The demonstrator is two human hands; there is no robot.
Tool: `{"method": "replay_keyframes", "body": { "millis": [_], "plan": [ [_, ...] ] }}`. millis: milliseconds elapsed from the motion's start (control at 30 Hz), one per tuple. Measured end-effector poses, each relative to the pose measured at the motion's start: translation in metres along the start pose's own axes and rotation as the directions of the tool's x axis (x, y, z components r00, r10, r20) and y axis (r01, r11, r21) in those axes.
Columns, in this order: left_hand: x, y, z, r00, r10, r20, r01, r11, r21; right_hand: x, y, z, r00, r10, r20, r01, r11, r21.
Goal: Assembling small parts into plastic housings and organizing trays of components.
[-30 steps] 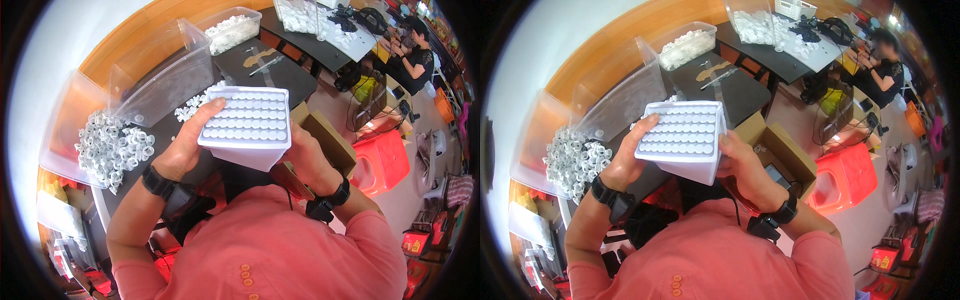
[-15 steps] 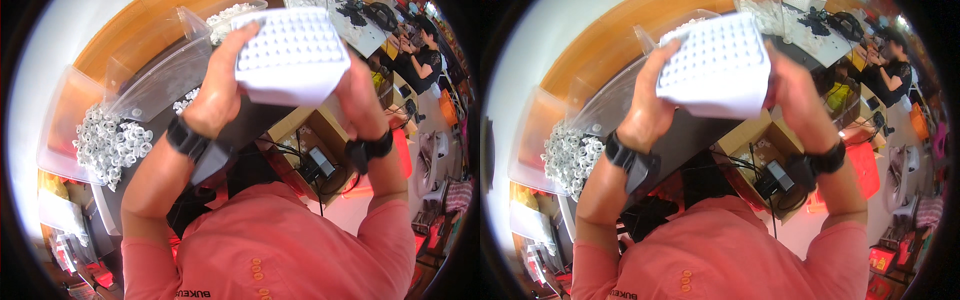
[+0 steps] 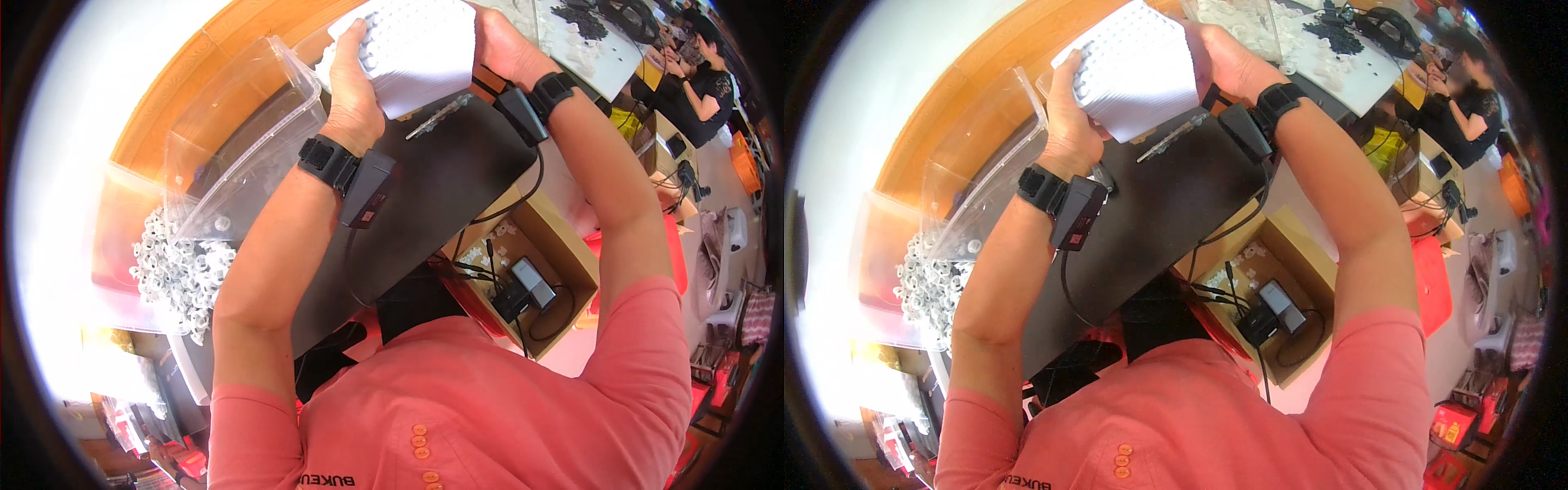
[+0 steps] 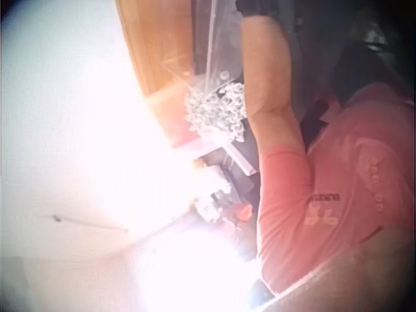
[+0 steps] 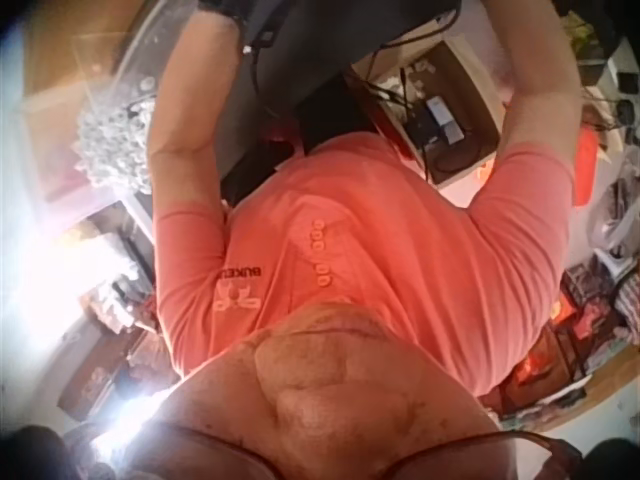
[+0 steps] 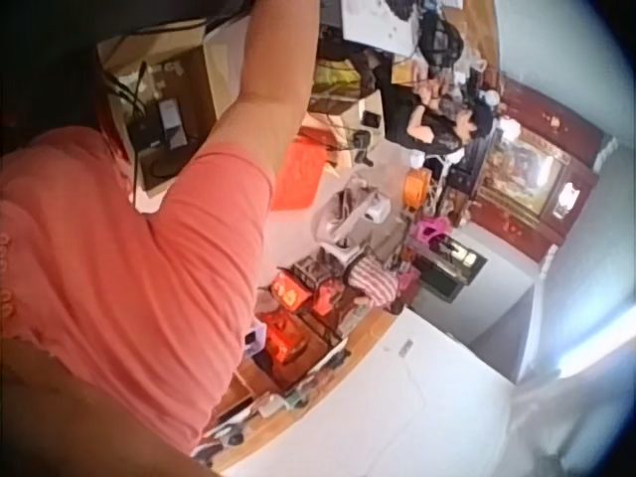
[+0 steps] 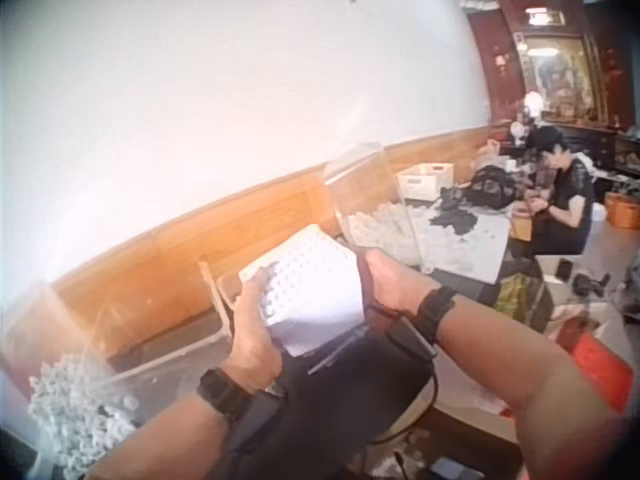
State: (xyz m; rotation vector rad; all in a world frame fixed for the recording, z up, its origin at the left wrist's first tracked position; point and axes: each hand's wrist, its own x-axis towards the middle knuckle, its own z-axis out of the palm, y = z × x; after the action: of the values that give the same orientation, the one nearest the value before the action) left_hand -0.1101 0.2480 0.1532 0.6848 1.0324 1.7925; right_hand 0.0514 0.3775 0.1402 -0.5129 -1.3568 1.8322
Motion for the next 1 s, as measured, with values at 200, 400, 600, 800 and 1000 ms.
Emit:
{"method": "replay_keyframes", "body": {
  "millis": [200, 400, 600, 800, 1000],
  "plan": [
    [0.009, -0.004, -0.028, 0.969, -0.228, -0.091, 0.238, 0.963, 0.122, 0.022, 0.035, -0.009, 0.983, 0.181, 0.006, -0.167, 0.920, -0.356],
    [0.011, 0.003, -0.033, 0.965, -0.254, -0.070, 0.262, 0.954, 0.149, 0.005, 0.031, 0.016, 0.982, 0.146, -0.120, -0.181, 0.905, -0.385],
    [0.011, -0.002, -0.025, 0.992, -0.111, -0.052, 0.112, 0.994, 0.006, 0.014, 0.042, 0.045, 0.964, 0.113, -0.242, -0.102, 0.993, 0.058],
    [0.015, 0.004, -0.010, 0.971, -0.211, -0.114, 0.210, 0.978, -0.022, 0.055, 0.073, -0.005, 0.974, -0.093, -0.206, 0.011, 0.930, -0.368],
    [0.037, -0.007, -0.035, 0.991, -0.114, 0.064, 0.113, 0.994, 0.009, 0.015, 0.047, 0.040, 0.950, 0.073, -0.304, -0.081, 0.997, -0.014]
  ]
}}
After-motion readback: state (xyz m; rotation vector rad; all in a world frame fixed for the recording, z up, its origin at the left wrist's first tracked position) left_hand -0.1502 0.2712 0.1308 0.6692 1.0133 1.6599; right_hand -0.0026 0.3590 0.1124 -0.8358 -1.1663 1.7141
